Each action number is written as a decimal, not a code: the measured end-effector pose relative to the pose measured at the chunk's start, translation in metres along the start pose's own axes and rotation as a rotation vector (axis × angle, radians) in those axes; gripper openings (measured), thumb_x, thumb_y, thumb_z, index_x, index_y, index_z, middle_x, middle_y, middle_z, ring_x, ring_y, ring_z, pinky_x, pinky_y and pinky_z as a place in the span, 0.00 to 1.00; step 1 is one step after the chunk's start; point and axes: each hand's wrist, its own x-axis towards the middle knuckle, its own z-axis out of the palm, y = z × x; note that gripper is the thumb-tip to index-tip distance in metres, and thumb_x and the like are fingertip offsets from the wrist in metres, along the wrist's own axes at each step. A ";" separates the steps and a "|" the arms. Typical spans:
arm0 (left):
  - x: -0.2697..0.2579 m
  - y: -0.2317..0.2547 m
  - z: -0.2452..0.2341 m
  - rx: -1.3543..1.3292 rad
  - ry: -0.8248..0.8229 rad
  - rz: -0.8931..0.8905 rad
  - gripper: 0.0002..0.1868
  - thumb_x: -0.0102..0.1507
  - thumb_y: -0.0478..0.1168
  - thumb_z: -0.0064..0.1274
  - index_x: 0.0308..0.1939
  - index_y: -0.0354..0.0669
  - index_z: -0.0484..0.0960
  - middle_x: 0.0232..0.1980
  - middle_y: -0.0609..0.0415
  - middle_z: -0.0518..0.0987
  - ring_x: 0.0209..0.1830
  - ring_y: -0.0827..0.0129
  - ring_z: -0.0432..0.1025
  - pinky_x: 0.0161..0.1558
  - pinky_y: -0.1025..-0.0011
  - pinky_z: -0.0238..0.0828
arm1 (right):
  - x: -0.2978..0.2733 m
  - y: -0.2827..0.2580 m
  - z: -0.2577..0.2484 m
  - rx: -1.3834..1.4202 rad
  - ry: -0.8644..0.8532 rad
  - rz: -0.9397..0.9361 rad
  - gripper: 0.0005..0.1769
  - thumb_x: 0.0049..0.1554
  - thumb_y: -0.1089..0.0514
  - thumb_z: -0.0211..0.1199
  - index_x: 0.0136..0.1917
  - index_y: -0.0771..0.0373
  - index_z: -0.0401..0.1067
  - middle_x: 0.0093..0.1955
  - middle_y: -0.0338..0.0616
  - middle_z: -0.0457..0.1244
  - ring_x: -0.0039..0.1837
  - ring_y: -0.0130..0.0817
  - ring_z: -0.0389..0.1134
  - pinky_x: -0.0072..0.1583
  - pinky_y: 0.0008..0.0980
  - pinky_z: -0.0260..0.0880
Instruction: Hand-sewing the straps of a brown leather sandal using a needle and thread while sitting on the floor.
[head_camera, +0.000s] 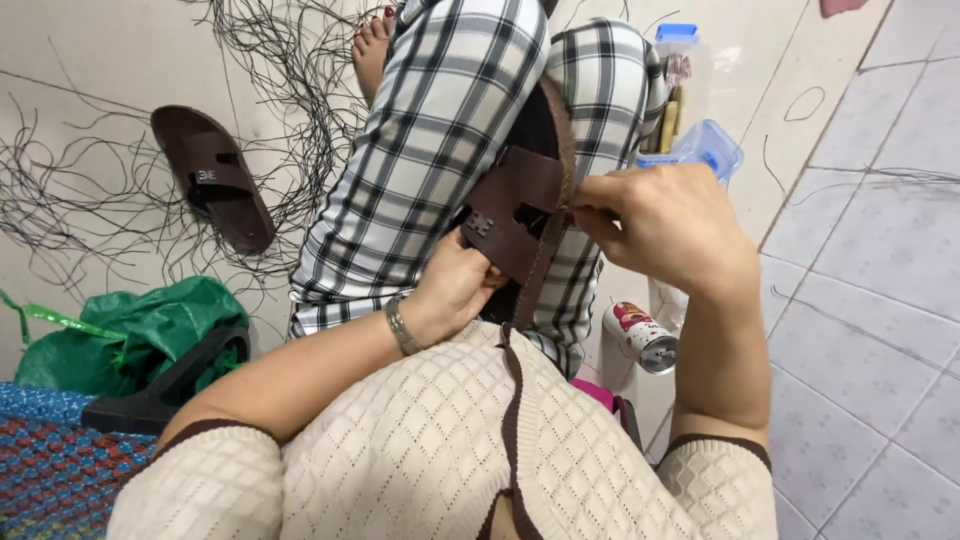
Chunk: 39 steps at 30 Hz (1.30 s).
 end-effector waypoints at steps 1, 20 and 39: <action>-0.003 0.003 0.002 0.133 -0.022 0.179 0.07 0.60 0.25 0.58 0.37 0.39 0.80 0.28 0.55 0.74 0.25 0.79 0.65 0.24 0.84 0.59 | -0.001 0.000 0.003 -0.039 0.006 -0.014 0.02 0.55 0.55 0.64 0.43 0.52 0.74 0.34 0.39 0.69 0.39 0.50 0.72 0.40 0.49 0.70; -0.066 0.058 -0.059 0.538 0.111 0.579 0.15 0.62 0.27 0.59 0.53 0.38 0.84 0.37 0.59 0.81 0.36 0.83 0.73 0.46 0.79 0.78 | -0.097 0.008 0.080 0.539 0.586 0.115 0.35 0.45 0.52 0.81 0.62 0.66 0.72 0.52 0.50 0.68 0.49 0.46 0.69 0.53 0.37 0.69; -0.046 0.084 -0.119 0.789 0.155 0.791 0.15 0.60 0.28 0.65 0.50 0.37 0.86 0.38 0.48 0.84 0.35 0.76 0.75 0.42 0.73 0.77 | -0.063 0.101 0.148 0.491 0.765 0.072 0.12 0.46 0.73 0.70 0.42 0.60 0.79 0.30 0.40 0.67 0.33 0.38 0.69 0.41 0.29 0.71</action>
